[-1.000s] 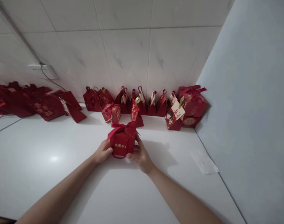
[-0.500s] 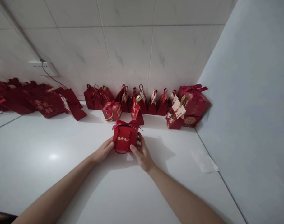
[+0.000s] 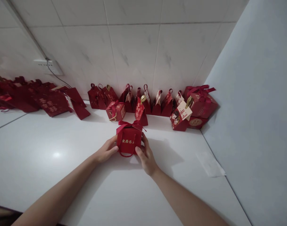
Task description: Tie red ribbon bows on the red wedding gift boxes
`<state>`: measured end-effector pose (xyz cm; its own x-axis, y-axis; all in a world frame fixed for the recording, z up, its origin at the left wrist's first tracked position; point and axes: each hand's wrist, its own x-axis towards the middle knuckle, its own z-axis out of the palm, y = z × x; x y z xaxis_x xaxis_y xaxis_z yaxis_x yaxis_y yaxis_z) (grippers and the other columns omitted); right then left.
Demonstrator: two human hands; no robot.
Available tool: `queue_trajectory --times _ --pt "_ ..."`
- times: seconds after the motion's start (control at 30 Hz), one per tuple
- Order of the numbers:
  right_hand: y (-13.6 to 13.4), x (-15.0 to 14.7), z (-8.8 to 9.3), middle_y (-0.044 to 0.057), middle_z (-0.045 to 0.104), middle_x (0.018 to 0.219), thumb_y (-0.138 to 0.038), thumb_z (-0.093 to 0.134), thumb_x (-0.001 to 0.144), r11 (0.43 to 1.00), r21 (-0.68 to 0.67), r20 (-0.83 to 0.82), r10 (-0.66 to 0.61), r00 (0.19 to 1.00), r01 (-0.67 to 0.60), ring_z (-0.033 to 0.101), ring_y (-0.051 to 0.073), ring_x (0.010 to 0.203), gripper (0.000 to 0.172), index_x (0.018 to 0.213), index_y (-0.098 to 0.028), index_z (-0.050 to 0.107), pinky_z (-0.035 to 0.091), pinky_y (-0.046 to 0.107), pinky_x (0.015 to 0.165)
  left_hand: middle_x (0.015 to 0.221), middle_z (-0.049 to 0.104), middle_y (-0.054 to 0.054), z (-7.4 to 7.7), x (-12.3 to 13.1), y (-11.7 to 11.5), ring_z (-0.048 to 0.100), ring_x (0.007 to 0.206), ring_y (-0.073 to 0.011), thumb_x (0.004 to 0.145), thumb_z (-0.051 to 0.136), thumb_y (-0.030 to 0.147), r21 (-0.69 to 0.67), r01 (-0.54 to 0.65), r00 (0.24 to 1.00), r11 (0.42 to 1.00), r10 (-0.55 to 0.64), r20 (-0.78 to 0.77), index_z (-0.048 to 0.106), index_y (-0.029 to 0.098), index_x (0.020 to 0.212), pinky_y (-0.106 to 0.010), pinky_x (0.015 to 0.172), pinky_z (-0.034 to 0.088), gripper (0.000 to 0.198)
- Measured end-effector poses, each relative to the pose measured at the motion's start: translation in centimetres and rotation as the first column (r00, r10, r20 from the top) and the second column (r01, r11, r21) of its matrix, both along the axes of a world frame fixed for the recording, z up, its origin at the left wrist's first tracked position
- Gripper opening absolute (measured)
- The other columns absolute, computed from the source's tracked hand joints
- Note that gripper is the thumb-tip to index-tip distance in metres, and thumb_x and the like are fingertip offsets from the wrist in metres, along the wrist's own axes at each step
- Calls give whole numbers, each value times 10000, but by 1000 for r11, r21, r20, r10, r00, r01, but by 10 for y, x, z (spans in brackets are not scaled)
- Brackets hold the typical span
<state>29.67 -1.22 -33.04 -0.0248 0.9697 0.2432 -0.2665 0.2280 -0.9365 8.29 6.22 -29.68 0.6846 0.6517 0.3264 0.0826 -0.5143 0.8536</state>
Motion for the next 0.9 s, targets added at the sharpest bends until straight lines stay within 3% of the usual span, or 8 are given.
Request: queue_trajectory --times 0.13,0.3,0.47,0.57,0.63,0.77,0.9 --pt "0 0 -1 36 462 1493 -424 521 958 1000 15 5 4 1000 -4 359 257 1418 572 1490 -333 333 486 407 1031 1491 457 -145 0 2 0 508 1271 -357 940 509 474 -15 -3 1000 1000 3 -1 298 207 1534 -436 1034 423 685" --pt "2 2 -1 47 478 1465 -428 527 956 1000 15 15 7 1000 -7 410 260 1379 573 1487 -329 336 500 401 1011 1488 461 -144 -2 1 2 504 1278 -352 945 490 489 -18 -22 1000 1000 22 -13 319 186 1525 -414 1038 419 676" --pt "4 3 -2 73 500 1407 -444 573 928 999 -35 0 -23 1000 23 601 227 1126 582 1457 -321 365 542 375 917 1490 465 -131 -4 1 4 481 1304 -362 963 409 529 16 -33 997 999 34 -72 346 173 1514 -429 1076 388 658" --pt "4 3 -4 77 501 1395 -456 576 923 999 -50 -18 -21 1000 20 636 201 1002 563 1436 -325 383 549 374 886 1500 455 -126 -5 2 3 481 1307 -360 972 374 530 38 -47 993 998 51 -106 332 181 1520 -433 1083 385 651" --pt "4 3 -5 77 484 1412 -460 595 909 999 -53 -33 7 999 -9 633 204 1011 590 1441 -335 371 542 382 898 1503 452 -123 -5 2 3 464 1328 -357 978 359 520 45 -57 993 997 61 -98 329 179 1521 -433 1104 366 643" --pt "4 3 -8 63 445 1441 -412 728 816 993 -48 -52 101 994 -103 608 228 1100 800 1481 -380 284 507 410 965 1458 512 -106 -7 1 2 478 1324 -340 997 281 520 4 -109 992 994 109 -64 410 171 1481 -408 1115 358 611" --pt "3 1 -9 57 433 1441 -394 681 860 991 -76 -61 103 993 -108 607 224 1110 734 1476 -392 283 495 426 983 1407 565 -94 -10 0 2 522 1273 -337 983 274 569 -49 -147 987 988 144 -68 464 167 1443 -393 1092 381 639"
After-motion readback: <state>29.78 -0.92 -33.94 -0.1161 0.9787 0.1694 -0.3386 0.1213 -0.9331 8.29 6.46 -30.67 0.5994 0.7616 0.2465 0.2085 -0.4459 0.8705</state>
